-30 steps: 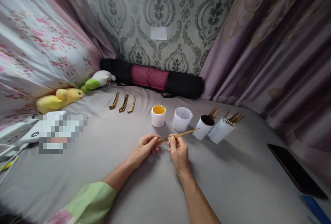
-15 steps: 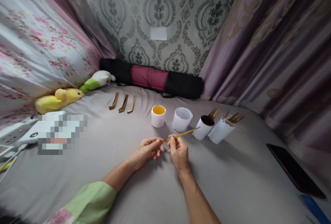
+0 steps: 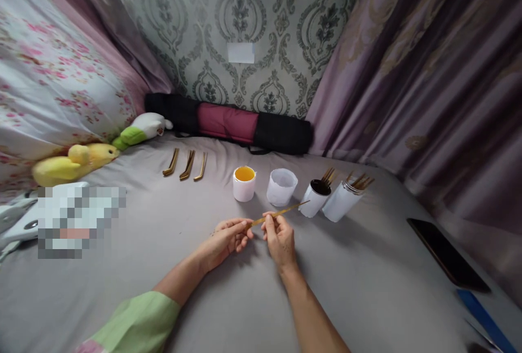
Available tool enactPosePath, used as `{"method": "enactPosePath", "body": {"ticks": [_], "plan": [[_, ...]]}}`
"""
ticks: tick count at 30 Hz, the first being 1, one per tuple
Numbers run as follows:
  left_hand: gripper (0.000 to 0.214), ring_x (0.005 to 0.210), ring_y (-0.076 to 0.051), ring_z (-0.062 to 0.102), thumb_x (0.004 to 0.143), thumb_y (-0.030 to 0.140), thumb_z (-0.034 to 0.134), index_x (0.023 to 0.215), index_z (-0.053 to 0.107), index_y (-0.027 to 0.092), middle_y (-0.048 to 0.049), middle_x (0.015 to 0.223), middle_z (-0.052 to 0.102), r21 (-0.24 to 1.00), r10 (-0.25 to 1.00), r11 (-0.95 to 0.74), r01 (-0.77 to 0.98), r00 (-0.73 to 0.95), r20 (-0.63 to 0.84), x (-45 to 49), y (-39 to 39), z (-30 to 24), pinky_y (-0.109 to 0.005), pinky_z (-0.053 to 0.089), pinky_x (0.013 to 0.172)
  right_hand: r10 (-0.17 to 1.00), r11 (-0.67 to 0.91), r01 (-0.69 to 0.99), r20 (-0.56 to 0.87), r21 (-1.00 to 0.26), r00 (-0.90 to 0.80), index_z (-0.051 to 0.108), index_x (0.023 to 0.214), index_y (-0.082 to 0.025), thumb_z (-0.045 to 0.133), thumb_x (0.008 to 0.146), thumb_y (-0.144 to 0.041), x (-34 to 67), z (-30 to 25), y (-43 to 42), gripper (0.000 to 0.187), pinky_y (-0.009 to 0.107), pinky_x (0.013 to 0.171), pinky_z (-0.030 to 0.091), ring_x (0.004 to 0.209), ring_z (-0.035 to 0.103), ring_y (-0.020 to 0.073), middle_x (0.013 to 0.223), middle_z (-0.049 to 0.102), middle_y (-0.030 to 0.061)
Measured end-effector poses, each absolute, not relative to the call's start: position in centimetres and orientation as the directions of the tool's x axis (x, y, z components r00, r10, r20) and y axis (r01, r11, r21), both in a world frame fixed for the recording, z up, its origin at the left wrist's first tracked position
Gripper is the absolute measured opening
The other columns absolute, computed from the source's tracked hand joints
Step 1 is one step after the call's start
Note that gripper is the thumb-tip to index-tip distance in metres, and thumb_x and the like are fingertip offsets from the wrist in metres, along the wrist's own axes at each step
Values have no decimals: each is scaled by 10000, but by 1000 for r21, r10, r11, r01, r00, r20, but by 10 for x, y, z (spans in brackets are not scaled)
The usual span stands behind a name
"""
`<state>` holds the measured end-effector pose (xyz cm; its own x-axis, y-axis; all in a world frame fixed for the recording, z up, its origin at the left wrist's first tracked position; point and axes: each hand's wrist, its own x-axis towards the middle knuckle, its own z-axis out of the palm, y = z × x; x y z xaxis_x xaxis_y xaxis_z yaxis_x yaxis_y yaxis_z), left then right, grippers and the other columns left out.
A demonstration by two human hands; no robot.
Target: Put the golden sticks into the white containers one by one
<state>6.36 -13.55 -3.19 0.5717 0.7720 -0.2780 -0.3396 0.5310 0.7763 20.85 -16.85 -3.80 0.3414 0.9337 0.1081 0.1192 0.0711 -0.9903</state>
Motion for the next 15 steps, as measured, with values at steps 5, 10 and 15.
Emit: {"method": "enactPosePath", "body": {"ticks": [5,10,15], "plan": [[273,477,-68,511,722,295,602,903,564,95,-47,667,596,771,773,547,-327,551,-315,62,-135,-32,-174,348,419,920,69,52,84,-996,382,569,876,-157,504,772,-437,211,-38,-167,305,163,357,334,417,447,56,597,532,-18],[225,481,-68,510,736,268,586,881,572,97,-45,661,594,772,770,557,-306,539,-342,62,-135,-31,-170,353,415,905,63,-33,43,-997,423,569,869,-160,527,738,-474,213,-36,-167,342,151,330,302,401,435,50,594,529,-23],[219,473,-71,507,719,252,603,878,569,104,-38,649,593,767,761,576,-284,529,-375,62,-136,-28,-168,352,402,885,61,-104,5,-993,466,566,842,-170,539,719,-489,216,-35,-166,343,144,321,283,394,421,47,586,520,-31]]}}
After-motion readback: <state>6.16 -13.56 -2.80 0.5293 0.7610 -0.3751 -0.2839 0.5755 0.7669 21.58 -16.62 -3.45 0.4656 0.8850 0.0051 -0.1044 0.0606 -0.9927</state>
